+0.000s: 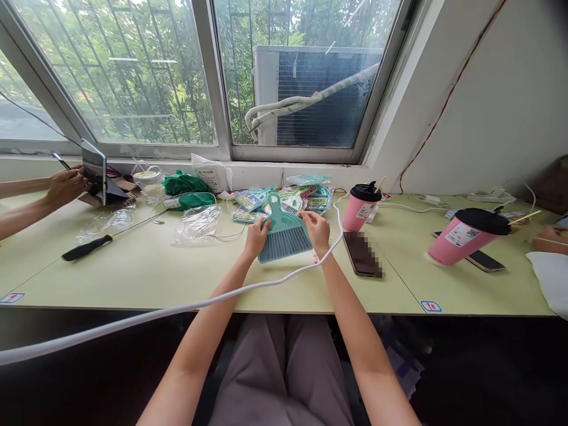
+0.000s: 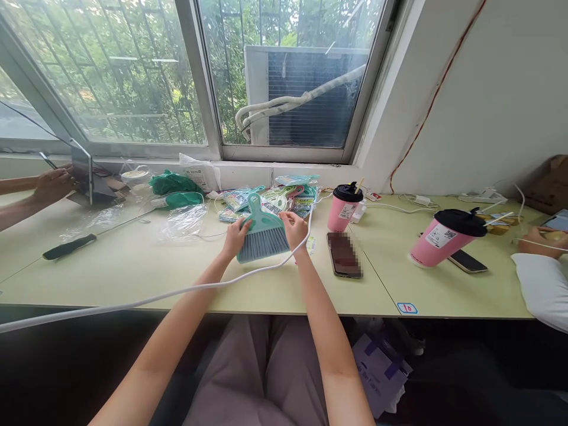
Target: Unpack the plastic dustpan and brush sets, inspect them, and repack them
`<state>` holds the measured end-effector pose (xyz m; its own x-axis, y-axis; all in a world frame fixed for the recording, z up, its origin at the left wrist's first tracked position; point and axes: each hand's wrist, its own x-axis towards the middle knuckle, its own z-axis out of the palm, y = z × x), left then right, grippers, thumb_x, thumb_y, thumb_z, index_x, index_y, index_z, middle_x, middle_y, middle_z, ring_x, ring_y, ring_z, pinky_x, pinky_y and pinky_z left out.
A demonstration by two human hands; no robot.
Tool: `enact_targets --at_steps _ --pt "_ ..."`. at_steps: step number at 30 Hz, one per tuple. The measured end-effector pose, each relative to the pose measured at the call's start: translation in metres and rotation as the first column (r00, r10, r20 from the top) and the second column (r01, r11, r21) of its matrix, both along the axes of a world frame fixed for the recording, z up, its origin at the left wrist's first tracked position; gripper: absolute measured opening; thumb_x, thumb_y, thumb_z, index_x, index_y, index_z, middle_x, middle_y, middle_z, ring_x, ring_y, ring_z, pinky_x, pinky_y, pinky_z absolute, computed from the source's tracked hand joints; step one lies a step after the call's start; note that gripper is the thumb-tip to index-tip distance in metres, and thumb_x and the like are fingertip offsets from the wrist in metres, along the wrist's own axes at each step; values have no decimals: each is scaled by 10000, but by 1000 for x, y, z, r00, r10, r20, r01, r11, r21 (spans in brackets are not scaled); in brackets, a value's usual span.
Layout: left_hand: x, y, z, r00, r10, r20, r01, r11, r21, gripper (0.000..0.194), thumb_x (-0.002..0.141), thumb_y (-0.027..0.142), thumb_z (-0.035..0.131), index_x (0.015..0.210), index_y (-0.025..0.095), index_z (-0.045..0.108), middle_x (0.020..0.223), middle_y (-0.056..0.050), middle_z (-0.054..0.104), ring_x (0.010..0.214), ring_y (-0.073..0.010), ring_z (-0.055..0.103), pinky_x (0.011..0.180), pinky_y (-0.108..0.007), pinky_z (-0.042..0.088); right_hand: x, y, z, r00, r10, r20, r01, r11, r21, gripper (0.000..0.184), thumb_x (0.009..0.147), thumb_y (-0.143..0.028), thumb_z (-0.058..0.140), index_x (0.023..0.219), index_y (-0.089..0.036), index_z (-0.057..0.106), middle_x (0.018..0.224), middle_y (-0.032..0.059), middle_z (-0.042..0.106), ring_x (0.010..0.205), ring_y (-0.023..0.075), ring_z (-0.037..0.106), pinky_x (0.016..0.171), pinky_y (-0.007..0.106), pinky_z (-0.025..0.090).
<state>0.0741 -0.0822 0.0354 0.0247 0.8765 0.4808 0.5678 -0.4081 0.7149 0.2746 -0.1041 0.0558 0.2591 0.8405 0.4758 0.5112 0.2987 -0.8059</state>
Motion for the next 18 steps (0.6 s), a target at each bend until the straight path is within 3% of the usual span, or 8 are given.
enact_targets --at_steps 3,5,8,12,15,18 --pt "-14 15 -6 982 136 131 -132 990 -39 265 931 360 467 867 182 654 787 -59 652 777 -214 585 734 -290 409 29 -10 -10 981 -52 189 76 990 -122 326 925 -414 479 994 -229 738 987 73 760 931 218 693 865 336 488" --pt "-22 23 -10 953 218 211 -204 975 -86 259 923 354 470 875 183 659 826 -72 662 836 -232 600 781 -307 423 45 -23 -20 926 27 377 52 979 -196 330 921 -400 500 1109 -230 712 1116 92 732 1064 240 663 945 372 466" --pt "-29 30 -18 910 298 289 -262 952 -157 279 920 373 465 926 180 667 905 -98 682 904 -256 611 829 -337 433 56 -56 -37 795 140 591 33 962 -272 484 940 -488 464 1272 -179 632 1397 149 566 1367 295 448 1111 453 342" --pt "-31 33 -25 882 369 292 -303 921 -246 318 931 376 433 928 162 668 953 -137 688 936 -285 621 835 -370 441 49 -115 -54 660 332 674 -28 907 -420 680 957 -588 355 1488 -165 388 1551 148 367 1464 272 299 1175 482 270" --pt "-30 34 -27 878 384 287 -311 912 -267 323 936 380 429 938 158 664 982 -149 689 967 -297 624 843 -377 444 39 -154 -61 583 381 718 -101 910 -402 704 960 -588 341 1558 -247 190 1594 101 274 1483 239 254 1185 507 256" --pt "-28 35 -28 877 385 287 -310 911 -273 311 932 384 436 932 168 660 996 -143 691 972 -292 624 854 -375 444 31 -178 -64 534 372 759 -202 928 -314 683 946 -489 475 1547 -291 219 1573 81 325 1461 244 310 1176 528 284"
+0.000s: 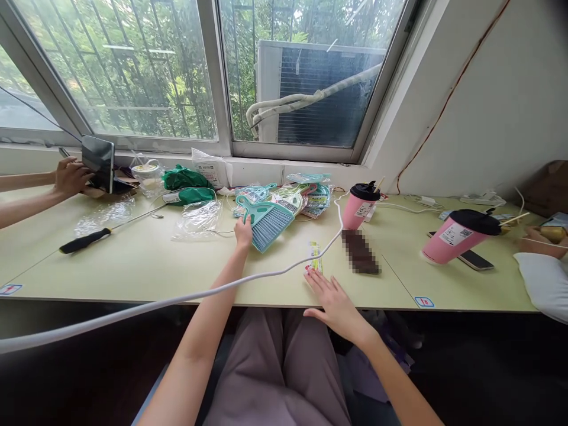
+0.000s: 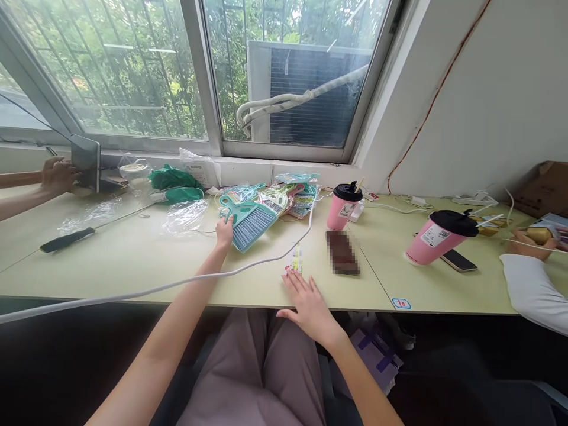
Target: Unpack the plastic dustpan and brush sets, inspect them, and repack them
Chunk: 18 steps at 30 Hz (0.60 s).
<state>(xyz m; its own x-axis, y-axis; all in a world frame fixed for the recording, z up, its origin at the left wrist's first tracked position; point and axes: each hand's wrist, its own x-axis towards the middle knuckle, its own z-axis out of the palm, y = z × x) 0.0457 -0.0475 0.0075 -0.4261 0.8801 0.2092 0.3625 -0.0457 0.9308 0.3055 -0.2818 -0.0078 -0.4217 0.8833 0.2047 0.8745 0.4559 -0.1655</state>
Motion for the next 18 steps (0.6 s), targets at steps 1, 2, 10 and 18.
enact_targets --at_steps 1,2,10,18 --pt "0 0 0 1000 -1 0 1 1000 -3 302 930 383 438 926 175 656 996 -138 692 968 -287 622 855 -373 443 -2 -4 -1 999 47 -18 -46 998 34 635 949 -407 503 1531 -297 273 1546 77 382 1434 236 366 1165 514 317" --pt "1 0 0 1000 -3 0 3 1000 -4 295 928 382 438 919 181 653 995 -133 692 965 -283 620 855 -372 443 -5 -8 -3 994 100 -47 -97 993 68 568 956 -314 502 1502 -303 345 1503 68 452 1393 221 434 1142 485 366" --pt "0 0 -3 1000 -9 8 9 1000 -3 287 916 400 435 883 201 638 949 -120 684 943 -276 615 849 -381 443 -19 -4 5 845 287 -450 -130 928 349 296 961 -214 499 998 -361 753 971 -2 777 856 160 738 733 304 587" --pt "5 -2 -4 1000 -26 -8 27 1000 11 291 918 408 433 923 193 630 1017 -141 693 990 -292 617 896 -406 446 -39 64 63 876 -14 -481 302 794 527 307 994 -312 447 1096 -322 737 1102 29 748 1090 219 672 923 347 477"
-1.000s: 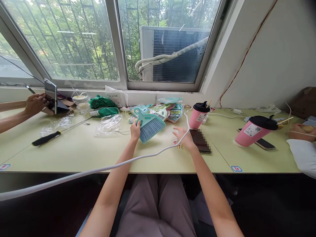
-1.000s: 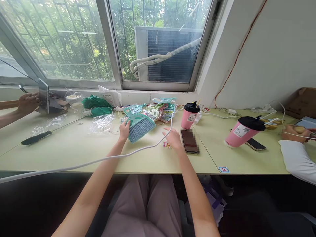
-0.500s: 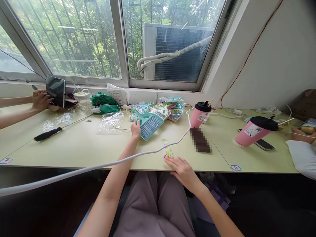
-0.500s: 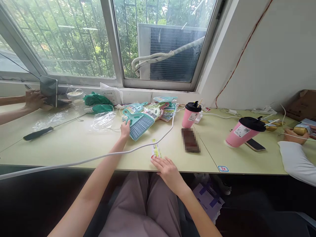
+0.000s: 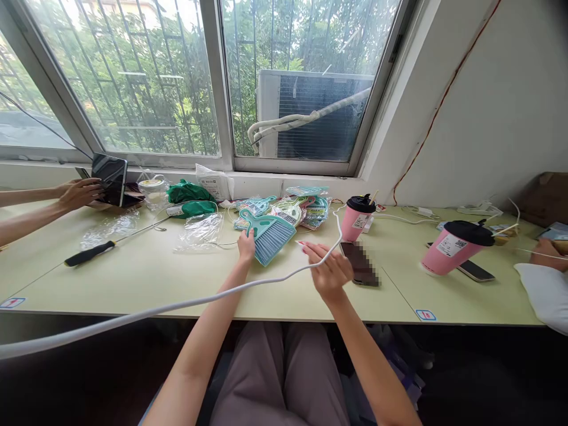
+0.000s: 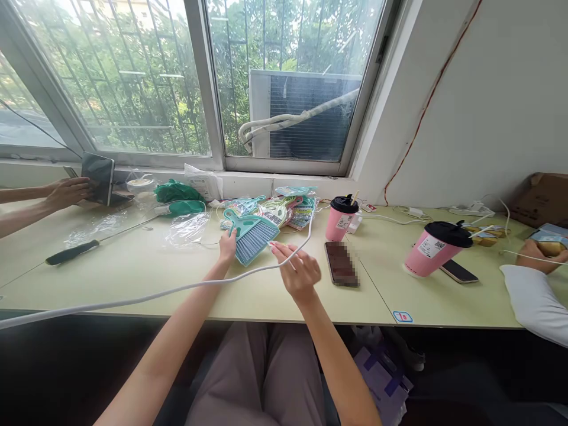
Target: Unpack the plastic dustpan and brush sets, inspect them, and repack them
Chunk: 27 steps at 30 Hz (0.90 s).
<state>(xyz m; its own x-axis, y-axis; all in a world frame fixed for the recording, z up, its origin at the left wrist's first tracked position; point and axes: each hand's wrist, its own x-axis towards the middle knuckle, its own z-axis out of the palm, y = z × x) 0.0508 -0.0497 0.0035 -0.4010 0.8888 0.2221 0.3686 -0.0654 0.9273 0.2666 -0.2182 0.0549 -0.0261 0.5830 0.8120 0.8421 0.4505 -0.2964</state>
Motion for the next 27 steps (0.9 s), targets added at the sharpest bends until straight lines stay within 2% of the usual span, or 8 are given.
enact_targets --at_steps 4,7,9,13,16,21,24,27 --pt "4 -2 0 999 -17 49 17 1000 -3 259 918 392 443 935 194 609 1069 -143 687 1031 -280 620 919 -399 450 -47 49 -9 949 169 265 -108 967 -231 378 1015 -221 361 1247 -285 652 1269 44 677 1186 217 597 861 327 444" --pt "6 -1 -2 990 -60 125 63 998 -14 230 919 371 448 964 195 590 1098 -128 682 1045 -251 628 913 -374 463 -77 73 -19 905 172 388 -28 936 -350 389 994 -144 344 1141 -223 696 1134 95 726 1052 226 623 777 319 431" --pt "7 0 -4 981 -95 170 98 995 -9 219 917 363 459 982 192 581 1115 -121 679 1051 -235 631 910 -357 469 -84 82 -22 902 157 401 11 922 -386 351 991 -179 373 1084 -212 710 1060 103 737 976 225 625 754 306 427" --pt "9 1 -8 943 -155 293 154 988 28 226 901 356 505 1024 178 569 1172 -125 665 1088 -216 628 909 -331 480 -79 87 -26 943 159 291 -29 914 -406 310 993 -302 428 1125 -228 698 1082 81 737 963 219 630 762 286 450" --pt "13 -1 -8 906 -200 373 188 980 68 269 876 353 565 1066 162 551 1196 -137 652 1094 -215 632 898 -326 495 -72 89 -30 966 185 181 -95 905 -415 285 980 -275 463 1132 -249 703 1119 54 733 1005 209 637 814 287 473" --pt "21 -10 -5 841 -336 424 330 940 90 541 690 238 780 1150 172 504 1167 -123 651 1043 -229 650 873 -355 525 -65 97 -35 983 179 48 -145 904 -402 269 942 -202 497 1053 -280 729 1085 34 732 1022 218 611 851 319 487" --pt "24 -13 -4 835 -365 412 360 928 94 599 640 184 806 1149 179 489 1165 -118 639 1052 -229 644 889 -368 527 -60 100 -35 988 142 -68 -157 910 -383 248 930 -207 498 952 -260 739 1022 49 726 1004 224 592 882 335 473" --pt "25 -13 -1 843 -342 416 341 937 80 644 618 175 829 1139 176 450 1174 -126 619 1075 -245 635 899 -382 526 -52 105 -34 955 -4 -296 -77 962 -263 213 893 -234 548 1050 -237 693 1191 80 656 1129 243 538 1003 386 411"
